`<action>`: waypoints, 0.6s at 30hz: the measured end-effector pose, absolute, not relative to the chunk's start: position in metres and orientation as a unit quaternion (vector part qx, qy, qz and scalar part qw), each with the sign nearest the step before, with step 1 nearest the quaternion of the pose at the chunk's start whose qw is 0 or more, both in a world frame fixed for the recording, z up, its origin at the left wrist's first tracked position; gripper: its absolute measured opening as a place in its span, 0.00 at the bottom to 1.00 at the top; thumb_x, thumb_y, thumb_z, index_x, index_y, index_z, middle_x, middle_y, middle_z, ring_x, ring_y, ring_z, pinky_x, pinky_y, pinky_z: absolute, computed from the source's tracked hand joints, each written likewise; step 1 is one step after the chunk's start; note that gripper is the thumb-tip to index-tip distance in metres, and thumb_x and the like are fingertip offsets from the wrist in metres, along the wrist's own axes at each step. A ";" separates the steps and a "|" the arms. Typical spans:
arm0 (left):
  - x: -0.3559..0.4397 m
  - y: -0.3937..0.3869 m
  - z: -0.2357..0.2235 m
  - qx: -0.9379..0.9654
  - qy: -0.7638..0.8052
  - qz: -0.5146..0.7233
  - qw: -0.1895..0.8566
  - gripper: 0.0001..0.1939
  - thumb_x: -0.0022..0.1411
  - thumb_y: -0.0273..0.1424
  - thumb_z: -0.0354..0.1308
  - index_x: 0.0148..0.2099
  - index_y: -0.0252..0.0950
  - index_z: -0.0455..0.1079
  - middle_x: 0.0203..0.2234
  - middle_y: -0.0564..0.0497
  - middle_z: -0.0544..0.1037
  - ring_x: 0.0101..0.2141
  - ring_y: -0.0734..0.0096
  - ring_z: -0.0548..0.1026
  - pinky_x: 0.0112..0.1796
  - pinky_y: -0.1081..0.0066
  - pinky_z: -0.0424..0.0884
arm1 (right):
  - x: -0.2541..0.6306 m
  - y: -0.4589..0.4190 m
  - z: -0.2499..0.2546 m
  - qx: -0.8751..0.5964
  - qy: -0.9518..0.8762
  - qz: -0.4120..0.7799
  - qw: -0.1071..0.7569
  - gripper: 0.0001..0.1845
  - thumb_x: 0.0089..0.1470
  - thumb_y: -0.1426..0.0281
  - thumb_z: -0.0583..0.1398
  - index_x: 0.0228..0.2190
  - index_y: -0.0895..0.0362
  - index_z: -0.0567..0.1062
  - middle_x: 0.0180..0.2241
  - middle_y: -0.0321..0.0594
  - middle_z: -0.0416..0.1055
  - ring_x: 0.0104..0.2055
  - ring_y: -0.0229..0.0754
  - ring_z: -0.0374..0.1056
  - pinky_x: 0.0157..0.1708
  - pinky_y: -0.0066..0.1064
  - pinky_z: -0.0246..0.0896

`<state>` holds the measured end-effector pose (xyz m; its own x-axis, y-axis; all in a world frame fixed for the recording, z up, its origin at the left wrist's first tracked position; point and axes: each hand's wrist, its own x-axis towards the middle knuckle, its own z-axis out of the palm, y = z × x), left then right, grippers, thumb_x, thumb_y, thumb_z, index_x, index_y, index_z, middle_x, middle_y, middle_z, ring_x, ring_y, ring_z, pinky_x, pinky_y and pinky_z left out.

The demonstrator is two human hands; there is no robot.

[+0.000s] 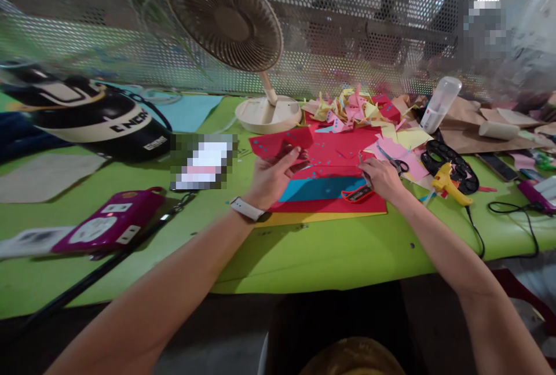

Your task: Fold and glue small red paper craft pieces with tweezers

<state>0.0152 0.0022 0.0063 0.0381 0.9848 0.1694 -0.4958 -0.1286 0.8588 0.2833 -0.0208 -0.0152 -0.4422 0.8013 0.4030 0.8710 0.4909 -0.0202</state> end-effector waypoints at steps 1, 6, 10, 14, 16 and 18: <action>0.014 0.002 0.009 0.401 0.284 0.646 0.584 0.16 0.43 0.37 0.75 0.34 0.39 0.78 0.29 0.53 0.81 0.32 0.71 0.79 0.37 0.70 0.77 | 0.284 -0.021 -0.015 -0.495 -0.844 -0.091 0.182 0.16 0.62 0.71 0.53 0.46 0.58 0.77 0.47 0.49 0.77 0.47 0.48 0.73 0.45 0.37 0.67; 0.011 0.005 0.012 0.391 0.292 0.635 0.599 0.16 0.43 0.36 0.75 0.34 0.37 0.78 0.28 0.52 0.81 0.31 0.72 0.78 0.36 0.70 0.76 | 0.284 -0.020 -0.015 -0.495 -0.842 -0.082 0.196 0.16 0.62 0.72 0.54 0.46 0.57 0.77 0.46 0.48 0.77 0.46 0.46 0.74 0.44 0.35 0.67; 0.011 0.005 0.007 0.411 0.319 0.595 0.613 0.15 0.44 0.36 0.74 0.34 0.35 0.77 0.29 0.51 0.80 0.31 0.72 0.78 0.38 0.68 0.76 | 0.282 -0.022 -0.010 -0.481 -0.847 -0.084 0.211 0.15 0.63 0.71 0.54 0.47 0.57 0.77 0.45 0.48 0.78 0.45 0.46 0.74 0.43 0.35 0.68; 0.012 0.004 0.003 0.418 0.337 0.572 0.620 0.15 0.44 0.36 0.73 0.34 0.34 0.77 0.29 0.50 0.80 0.32 0.70 0.78 0.39 0.66 0.76 | 0.279 -0.027 -0.003 -0.479 -0.838 -0.080 0.248 0.17 0.65 0.66 0.52 0.47 0.59 0.77 0.45 0.48 0.78 0.46 0.46 0.74 0.46 0.36 0.67; 0.014 0.004 0.002 0.420 0.353 0.561 0.620 0.16 0.43 0.37 0.73 0.34 0.34 0.77 0.29 0.49 0.81 0.33 0.68 0.79 0.40 0.66 0.76 | 0.277 -0.028 -0.001 -0.473 -0.842 -0.076 0.246 0.17 0.65 0.67 0.52 0.47 0.59 0.77 0.46 0.49 0.78 0.47 0.47 0.74 0.46 0.36 0.67; 0.015 0.003 0.000 0.426 0.369 0.550 0.616 0.18 0.42 0.39 0.74 0.34 0.34 0.78 0.30 0.48 0.81 0.34 0.66 0.79 0.39 0.65 0.77 | 0.277 -0.027 -0.002 -0.473 -0.849 -0.076 0.225 0.17 0.64 0.69 0.52 0.47 0.59 0.77 0.45 0.49 0.78 0.47 0.48 0.74 0.45 0.37 0.67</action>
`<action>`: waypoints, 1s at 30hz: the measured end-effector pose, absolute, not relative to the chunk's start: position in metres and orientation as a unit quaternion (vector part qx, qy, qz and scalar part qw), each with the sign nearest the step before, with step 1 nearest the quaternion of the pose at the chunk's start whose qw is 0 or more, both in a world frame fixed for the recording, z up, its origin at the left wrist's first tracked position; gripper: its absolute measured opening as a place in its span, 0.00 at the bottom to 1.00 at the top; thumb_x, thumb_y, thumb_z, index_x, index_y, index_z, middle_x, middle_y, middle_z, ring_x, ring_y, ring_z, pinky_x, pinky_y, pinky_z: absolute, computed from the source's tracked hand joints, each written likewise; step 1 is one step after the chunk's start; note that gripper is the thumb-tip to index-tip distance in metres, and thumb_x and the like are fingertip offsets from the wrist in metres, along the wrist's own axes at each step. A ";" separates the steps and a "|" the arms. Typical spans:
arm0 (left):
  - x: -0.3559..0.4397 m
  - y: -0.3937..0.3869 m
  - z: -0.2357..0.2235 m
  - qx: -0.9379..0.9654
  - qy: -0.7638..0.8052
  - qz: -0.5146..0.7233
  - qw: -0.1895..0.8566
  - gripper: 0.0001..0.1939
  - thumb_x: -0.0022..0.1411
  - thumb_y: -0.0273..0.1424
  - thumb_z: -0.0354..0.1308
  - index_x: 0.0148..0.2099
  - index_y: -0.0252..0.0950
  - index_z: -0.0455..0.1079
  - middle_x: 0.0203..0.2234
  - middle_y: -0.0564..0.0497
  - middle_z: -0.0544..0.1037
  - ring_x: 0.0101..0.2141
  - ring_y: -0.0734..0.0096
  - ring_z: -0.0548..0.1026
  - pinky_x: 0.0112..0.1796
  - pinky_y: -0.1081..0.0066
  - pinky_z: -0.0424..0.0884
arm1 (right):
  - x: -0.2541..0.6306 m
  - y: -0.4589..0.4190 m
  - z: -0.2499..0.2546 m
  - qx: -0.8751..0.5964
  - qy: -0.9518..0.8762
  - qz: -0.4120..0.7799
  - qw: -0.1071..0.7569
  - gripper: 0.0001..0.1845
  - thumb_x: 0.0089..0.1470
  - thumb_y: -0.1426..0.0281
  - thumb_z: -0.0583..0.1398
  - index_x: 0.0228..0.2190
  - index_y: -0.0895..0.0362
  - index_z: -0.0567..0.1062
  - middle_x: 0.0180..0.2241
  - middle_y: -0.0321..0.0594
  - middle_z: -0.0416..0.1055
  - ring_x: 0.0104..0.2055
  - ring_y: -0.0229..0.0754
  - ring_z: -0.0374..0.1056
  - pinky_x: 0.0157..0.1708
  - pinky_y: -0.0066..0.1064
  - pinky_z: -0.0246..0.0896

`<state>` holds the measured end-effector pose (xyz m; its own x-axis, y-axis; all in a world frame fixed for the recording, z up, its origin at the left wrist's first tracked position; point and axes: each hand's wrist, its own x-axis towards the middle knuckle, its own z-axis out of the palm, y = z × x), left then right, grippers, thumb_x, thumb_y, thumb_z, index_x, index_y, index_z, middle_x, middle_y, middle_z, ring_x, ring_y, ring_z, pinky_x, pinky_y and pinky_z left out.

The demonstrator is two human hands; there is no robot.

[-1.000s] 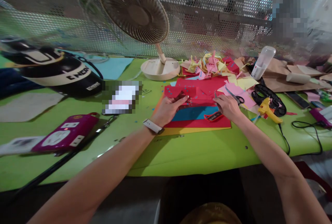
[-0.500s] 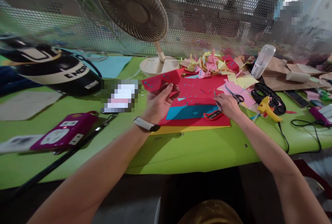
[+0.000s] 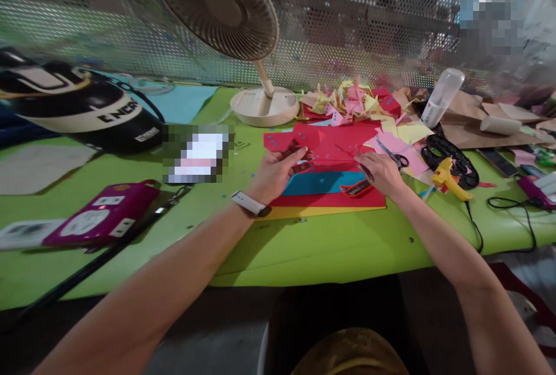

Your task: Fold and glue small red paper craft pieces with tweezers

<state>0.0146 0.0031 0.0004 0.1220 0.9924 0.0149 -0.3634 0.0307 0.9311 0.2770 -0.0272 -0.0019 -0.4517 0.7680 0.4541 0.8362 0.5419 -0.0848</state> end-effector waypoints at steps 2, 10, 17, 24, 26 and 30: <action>0.015 0.003 -0.001 0.434 0.379 0.542 0.611 0.20 0.42 0.40 0.73 0.35 0.33 0.78 0.31 0.47 0.82 0.34 0.65 0.80 0.38 0.65 0.77 | 0.277 -0.025 -0.004 -0.485 -0.847 -0.074 0.204 0.17 0.62 0.71 0.53 0.47 0.60 0.78 0.44 0.49 0.78 0.44 0.49 0.74 0.43 0.38 0.68; 0.015 0.002 0.000 0.440 0.391 0.530 0.611 0.20 0.41 0.40 0.74 0.34 0.32 0.78 0.30 0.47 0.82 0.33 0.66 0.80 0.38 0.68 0.76 | 0.287 -0.021 0.004 -0.524 -0.819 0.011 0.232 0.31 0.49 0.84 0.50 0.53 0.57 0.75 0.51 0.46 0.76 0.52 0.47 0.71 0.54 0.42 0.65; 0.016 0.004 -0.003 0.444 0.377 0.539 0.608 0.19 0.42 0.38 0.74 0.35 0.33 0.77 0.29 0.48 0.81 0.30 0.70 0.79 0.32 0.71 0.76 | 0.336 -0.072 0.083 -0.600 -0.730 -0.021 0.328 0.21 0.56 0.71 0.55 0.51 0.55 0.75 0.46 0.44 0.77 0.44 0.45 0.74 0.48 0.41 0.67; 0.016 0.008 -0.010 0.454 0.368 0.534 0.612 0.13 0.47 0.35 0.72 0.33 0.33 0.78 0.28 0.47 0.81 0.34 0.63 0.81 0.41 0.63 0.77 | 0.412 -0.116 0.075 -0.776 -0.630 -0.038 0.017 0.31 0.53 0.65 0.61 0.57 0.64 0.70 0.55 0.61 0.69 0.52 0.55 0.68 0.45 0.39 0.61; 0.016 0.007 -0.011 0.456 0.368 0.531 0.612 0.13 0.47 0.36 0.72 0.33 0.33 0.79 0.29 0.46 0.82 0.33 0.63 0.81 0.41 0.63 0.77 | 0.421 -0.116 0.058 -0.792 -0.610 -0.018 -0.037 0.28 0.51 0.64 0.62 0.52 0.65 0.73 0.52 0.64 0.70 0.47 0.56 0.70 0.39 0.39 0.60; 0.016 0.005 -0.010 0.461 0.375 0.525 0.609 0.14 0.46 0.37 0.72 0.33 0.33 0.79 0.30 0.45 0.82 0.31 0.66 0.80 0.39 0.64 0.78 | 0.420 -0.115 0.034 -0.802 -0.590 -0.080 -0.050 0.19 0.50 0.62 0.62 0.42 0.62 0.76 0.43 0.62 0.72 0.43 0.56 0.69 0.37 0.40 0.58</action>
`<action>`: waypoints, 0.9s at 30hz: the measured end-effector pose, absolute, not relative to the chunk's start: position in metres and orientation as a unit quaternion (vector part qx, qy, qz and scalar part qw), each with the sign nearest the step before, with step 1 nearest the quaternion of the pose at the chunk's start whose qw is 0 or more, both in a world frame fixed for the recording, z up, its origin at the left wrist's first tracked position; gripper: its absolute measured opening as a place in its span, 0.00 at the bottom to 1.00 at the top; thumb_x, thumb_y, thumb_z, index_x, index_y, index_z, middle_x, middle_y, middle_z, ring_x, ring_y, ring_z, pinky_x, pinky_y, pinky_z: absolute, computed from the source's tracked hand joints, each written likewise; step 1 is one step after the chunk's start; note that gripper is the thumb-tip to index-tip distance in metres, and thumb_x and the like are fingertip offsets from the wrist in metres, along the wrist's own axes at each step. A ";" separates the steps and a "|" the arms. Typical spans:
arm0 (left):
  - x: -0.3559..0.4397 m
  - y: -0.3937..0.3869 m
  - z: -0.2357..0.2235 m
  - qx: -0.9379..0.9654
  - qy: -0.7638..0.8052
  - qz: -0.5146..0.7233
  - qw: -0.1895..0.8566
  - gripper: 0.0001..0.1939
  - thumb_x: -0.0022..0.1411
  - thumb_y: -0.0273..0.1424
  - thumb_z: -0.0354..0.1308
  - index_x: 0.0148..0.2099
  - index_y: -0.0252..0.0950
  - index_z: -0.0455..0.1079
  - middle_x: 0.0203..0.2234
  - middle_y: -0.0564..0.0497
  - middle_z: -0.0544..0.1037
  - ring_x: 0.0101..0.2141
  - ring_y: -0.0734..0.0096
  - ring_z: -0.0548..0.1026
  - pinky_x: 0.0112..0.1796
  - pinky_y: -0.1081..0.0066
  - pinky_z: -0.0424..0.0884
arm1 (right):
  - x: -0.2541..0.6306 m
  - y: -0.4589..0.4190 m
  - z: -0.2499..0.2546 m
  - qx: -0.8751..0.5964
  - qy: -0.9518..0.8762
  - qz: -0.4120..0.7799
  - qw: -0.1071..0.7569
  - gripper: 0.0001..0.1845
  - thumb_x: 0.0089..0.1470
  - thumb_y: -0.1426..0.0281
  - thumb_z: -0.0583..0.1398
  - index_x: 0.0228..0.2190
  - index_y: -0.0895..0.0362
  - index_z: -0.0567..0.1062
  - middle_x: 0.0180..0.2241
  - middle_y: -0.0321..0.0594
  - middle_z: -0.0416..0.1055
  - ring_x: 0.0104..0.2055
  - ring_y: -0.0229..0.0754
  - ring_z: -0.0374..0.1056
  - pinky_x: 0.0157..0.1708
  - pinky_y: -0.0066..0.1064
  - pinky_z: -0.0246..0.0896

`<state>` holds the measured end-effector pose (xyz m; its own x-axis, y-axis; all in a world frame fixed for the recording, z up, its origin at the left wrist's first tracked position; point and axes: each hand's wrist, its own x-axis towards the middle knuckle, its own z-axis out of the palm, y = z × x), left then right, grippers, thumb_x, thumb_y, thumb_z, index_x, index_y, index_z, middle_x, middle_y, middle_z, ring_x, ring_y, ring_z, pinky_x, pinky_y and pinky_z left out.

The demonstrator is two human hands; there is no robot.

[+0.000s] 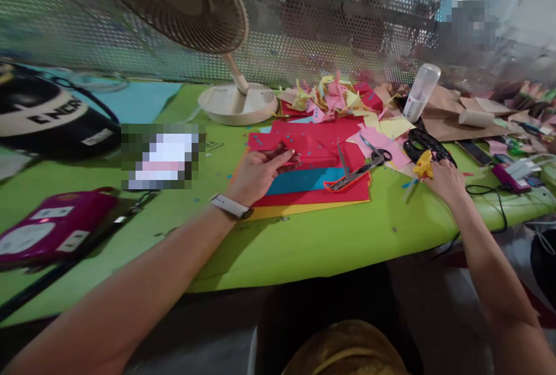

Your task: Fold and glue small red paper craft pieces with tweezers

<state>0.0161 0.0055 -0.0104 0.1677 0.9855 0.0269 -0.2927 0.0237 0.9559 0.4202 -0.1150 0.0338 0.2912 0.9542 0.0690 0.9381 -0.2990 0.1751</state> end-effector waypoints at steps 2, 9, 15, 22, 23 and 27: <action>0.017 0.004 -0.008 0.466 0.379 0.519 0.608 0.16 0.45 0.38 0.73 0.33 0.32 0.79 0.30 0.45 0.82 0.30 0.67 0.79 0.38 0.65 0.77 | 0.417 -0.116 0.030 0.799 0.586 0.128 0.023 0.20 0.50 0.63 0.62 0.43 0.62 0.74 0.44 0.62 0.71 0.44 0.56 0.68 0.39 0.42 0.59; 0.024 0.001 -0.005 0.463 0.367 0.516 0.621 0.18 0.42 0.39 0.74 0.31 0.32 0.78 0.26 0.46 0.81 0.28 0.68 0.78 0.39 0.64 0.78 | 0.399 -0.108 0.042 0.807 0.483 0.031 -0.338 0.08 0.49 0.67 0.58 0.33 0.55 0.72 0.34 0.51 0.72 0.35 0.48 0.68 0.33 0.37 0.60; 0.024 -0.003 -0.003 0.476 0.355 0.507 0.625 0.19 0.41 0.42 0.74 0.31 0.33 0.78 0.26 0.47 0.81 0.28 0.68 0.78 0.36 0.65 0.78 | 0.308 -0.079 0.055 0.581 0.506 -0.323 -0.549 0.10 0.44 0.63 0.64 0.26 0.56 0.74 0.20 0.34 0.68 0.19 0.34 0.59 0.18 0.26 0.51; 0.022 -0.004 0.000 0.480 0.374 0.502 0.615 0.18 0.42 0.43 0.73 0.29 0.33 0.78 0.24 0.48 0.80 0.27 0.69 0.77 0.35 0.66 0.77 | 0.233 -0.059 0.030 0.485 0.617 -0.396 -0.477 0.13 0.47 0.58 0.65 0.30 0.54 0.75 0.28 0.38 0.75 0.29 0.41 0.72 0.29 0.34 0.73; 0.022 -0.004 0.000 0.481 0.375 0.502 0.613 0.18 0.42 0.42 0.73 0.28 0.33 0.78 0.24 0.48 0.80 0.27 0.69 0.77 0.36 0.66 0.77 | 0.231 -0.058 0.023 0.484 0.618 -0.392 -0.479 0.13 0.47 0.57 0.65 0.31 0.53 0.75 0.29 0.39 0.76 0.31 0.42 0.73 0.32 0.36 0.74; 0.023 -0.006 0.000 0.489 0.378 0.505 0.602 0.17 0.43 0.42 0.73 0.28 0.33 0.78 0.23 0.48 0.80 0.26 0.69 0.76 0.35 0.66 0.77 | 0.233 -0.058 0.000 0.488 0.623 -0.387 -0.474 0.13 0.48 0.56 0.64 0.30 0.52 0.74 0.31 0.41 0.77 0.35 0.46 0.75 0.36 0.41 0.76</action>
